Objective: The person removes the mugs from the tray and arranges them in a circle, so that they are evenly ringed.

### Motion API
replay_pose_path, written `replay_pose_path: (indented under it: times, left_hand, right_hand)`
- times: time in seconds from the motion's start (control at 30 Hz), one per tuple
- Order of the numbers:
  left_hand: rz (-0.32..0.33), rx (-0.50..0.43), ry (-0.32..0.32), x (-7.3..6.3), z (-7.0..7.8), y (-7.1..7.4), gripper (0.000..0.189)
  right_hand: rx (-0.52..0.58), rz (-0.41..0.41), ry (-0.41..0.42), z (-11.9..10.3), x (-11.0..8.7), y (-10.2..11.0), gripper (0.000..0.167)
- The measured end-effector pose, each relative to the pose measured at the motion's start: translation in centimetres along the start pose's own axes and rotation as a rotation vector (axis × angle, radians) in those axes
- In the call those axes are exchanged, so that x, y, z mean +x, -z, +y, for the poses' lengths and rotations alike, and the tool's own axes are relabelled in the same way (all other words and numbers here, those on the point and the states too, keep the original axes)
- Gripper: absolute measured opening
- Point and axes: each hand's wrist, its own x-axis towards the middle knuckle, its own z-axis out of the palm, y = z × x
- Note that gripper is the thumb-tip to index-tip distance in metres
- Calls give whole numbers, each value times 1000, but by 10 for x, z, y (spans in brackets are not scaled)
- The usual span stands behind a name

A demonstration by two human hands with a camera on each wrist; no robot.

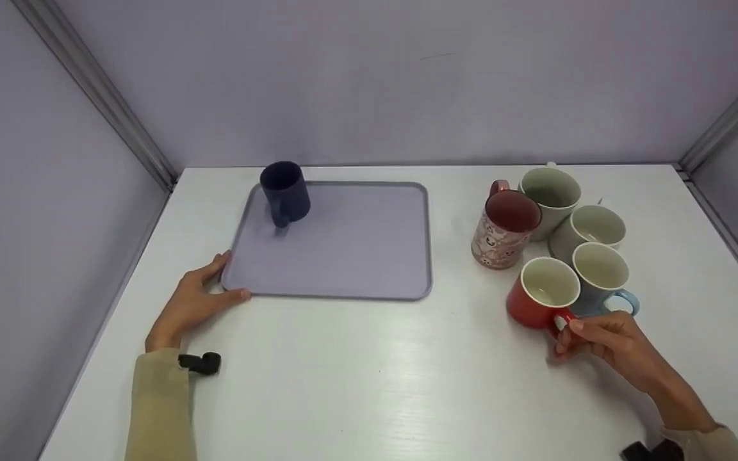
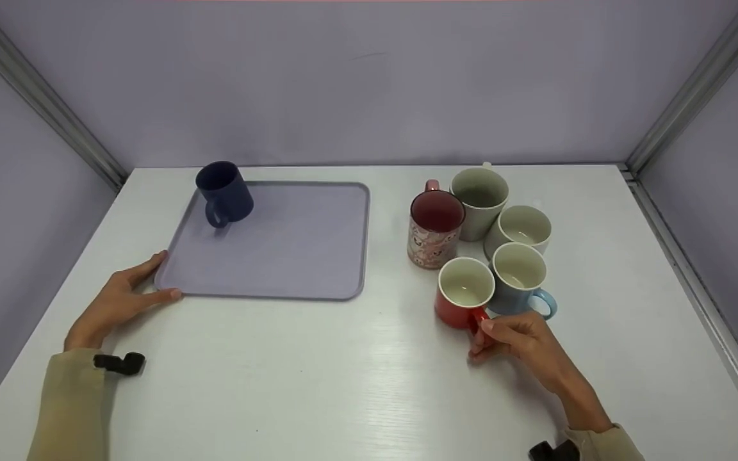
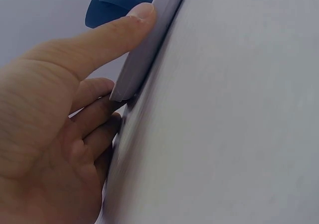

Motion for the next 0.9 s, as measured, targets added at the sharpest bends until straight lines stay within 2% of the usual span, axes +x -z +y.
replay_pose_path:
  times: [0.2, 0.4, 0.67, 0.8, 0.9]
  left_hand:
    - [3, 3, -16, -1, -1, 0, 109]
    - [5, 4, -12, -2, -1, 0, 109]
    - [-3, 5, -4, -2, 0, 0, 110]
    - [-1, -8, -7, -1, 0, 0, 109]
    - [2, -21, -4, -1, 0, -1, 109]
  right_hand:
    - [-10, -20, -12, 1, -1, 2, 43]
    - [42, -36, -62, 1, -3, 3, 44]
    - [134, -102, -93, 0, -6, 7, 44]
    - [110, -117, -96, -1, -6, 9, 43]
    - [22, -99, -123, -5, -6, 9, 42]
